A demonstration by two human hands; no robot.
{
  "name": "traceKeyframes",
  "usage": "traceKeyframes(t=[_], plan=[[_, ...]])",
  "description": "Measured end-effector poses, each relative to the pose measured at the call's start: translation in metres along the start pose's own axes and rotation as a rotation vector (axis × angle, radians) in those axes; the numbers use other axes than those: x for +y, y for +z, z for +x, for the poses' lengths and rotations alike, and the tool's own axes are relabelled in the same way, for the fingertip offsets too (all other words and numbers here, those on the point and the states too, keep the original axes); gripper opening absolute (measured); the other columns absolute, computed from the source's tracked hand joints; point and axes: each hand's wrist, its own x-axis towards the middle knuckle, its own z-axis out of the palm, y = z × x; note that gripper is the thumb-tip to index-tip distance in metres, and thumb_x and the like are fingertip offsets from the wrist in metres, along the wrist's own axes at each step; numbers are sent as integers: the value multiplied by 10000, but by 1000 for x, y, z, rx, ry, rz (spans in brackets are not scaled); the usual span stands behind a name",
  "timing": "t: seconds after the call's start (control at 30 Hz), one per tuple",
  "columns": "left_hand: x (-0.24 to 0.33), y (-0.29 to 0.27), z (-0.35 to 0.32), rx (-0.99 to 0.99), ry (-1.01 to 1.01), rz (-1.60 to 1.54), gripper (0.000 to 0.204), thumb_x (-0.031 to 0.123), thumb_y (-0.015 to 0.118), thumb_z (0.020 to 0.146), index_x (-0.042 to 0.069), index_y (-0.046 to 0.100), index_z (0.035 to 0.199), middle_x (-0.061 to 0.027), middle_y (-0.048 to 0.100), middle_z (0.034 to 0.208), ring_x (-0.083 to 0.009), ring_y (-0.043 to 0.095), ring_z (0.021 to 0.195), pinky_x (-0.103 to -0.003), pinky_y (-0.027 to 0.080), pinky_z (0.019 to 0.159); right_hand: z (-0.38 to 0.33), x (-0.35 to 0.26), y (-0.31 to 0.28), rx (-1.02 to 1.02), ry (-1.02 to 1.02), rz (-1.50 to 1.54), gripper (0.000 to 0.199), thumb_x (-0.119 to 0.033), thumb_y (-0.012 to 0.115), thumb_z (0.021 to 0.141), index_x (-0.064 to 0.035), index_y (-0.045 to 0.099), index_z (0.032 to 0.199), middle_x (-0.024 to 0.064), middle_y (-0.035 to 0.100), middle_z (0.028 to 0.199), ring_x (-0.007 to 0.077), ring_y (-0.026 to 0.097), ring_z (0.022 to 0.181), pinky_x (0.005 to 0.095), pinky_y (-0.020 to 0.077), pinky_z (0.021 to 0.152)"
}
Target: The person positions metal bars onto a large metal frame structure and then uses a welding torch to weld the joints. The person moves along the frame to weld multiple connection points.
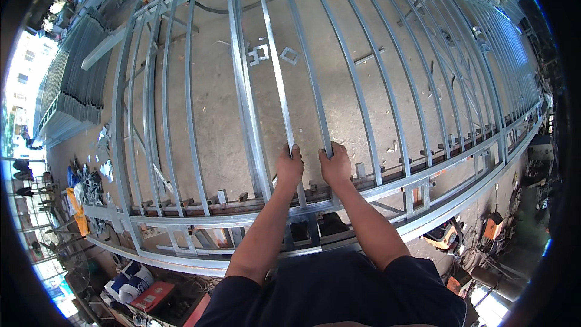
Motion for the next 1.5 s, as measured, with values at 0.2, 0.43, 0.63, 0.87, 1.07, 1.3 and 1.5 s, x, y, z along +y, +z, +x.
traceKeyframes(t=[0.2,0.43,0.63,0.87,1.07,1.3,1.5], plan=[[-23,-16,22,-50,-46,-62,339,280,533,1043,-34,580,1163,-76,606,742,-158,606,588,-324,510,555,17,1,17,-42,33,-153,446,-361,617,926,-78,554,1266,196,633,1159,434,643,1035,539,517,880],[-3,-8,22,-121,-128,-108,334,269,557,1028,-28,602,1175,-88,641,794,-169,646,635,-333,521,569,59,18,-17,-286,80,-538,494,-505,535,963,-72,559,1199,207,713,1076,401,679,1035,527,520,895],[2,6,20,-231,-124,8,387,264,563,1027,-60,579,1238,-113,648,851,-192,676,700,-343,550,628,56,20,-10,-283,94,-563,463,-468,529,981,-61,546,1200,205,713,1062,402,694,985,525,538,859],[-24,29,24,-51,-55,23,442,347,510,1049,-33,539,1275,-90,621,840,-186,625,648,-336,526,606,56,16,-8,-270,152,-482,454,-468,538,972,-86,527,1216,236,710,1064,443,683,994,555,516,871],[-12,35,17,-49,-148,-228,554,474,442,1065,7,500,1357,-20,506,747,-123,473,617,-309,423,561,54,8,-12,-277,152,-484,422,-415,531,983,-46,539,1188,223,715,1019,415,698,954,537,533,838],[-5,14,17,-304,-364,-627,633,588,351,1055,45,547,1316,-7,493,695,-115,479,546,-301,417,514,55,10,-11,-299,172,-463,406,-412,529,987,-61,534,1191,221,712,1017,411,697,966,531,523,866],[-11,23,14,-189,-236,-427,618,580,325,1064,38,570,1233,-17,493,656,-122,468,510,-290,405,484,54,32,1,-182,106,-424,406,-422,571,960,-105,540,1211,232,715,963,449,690,897,564,526,812]])
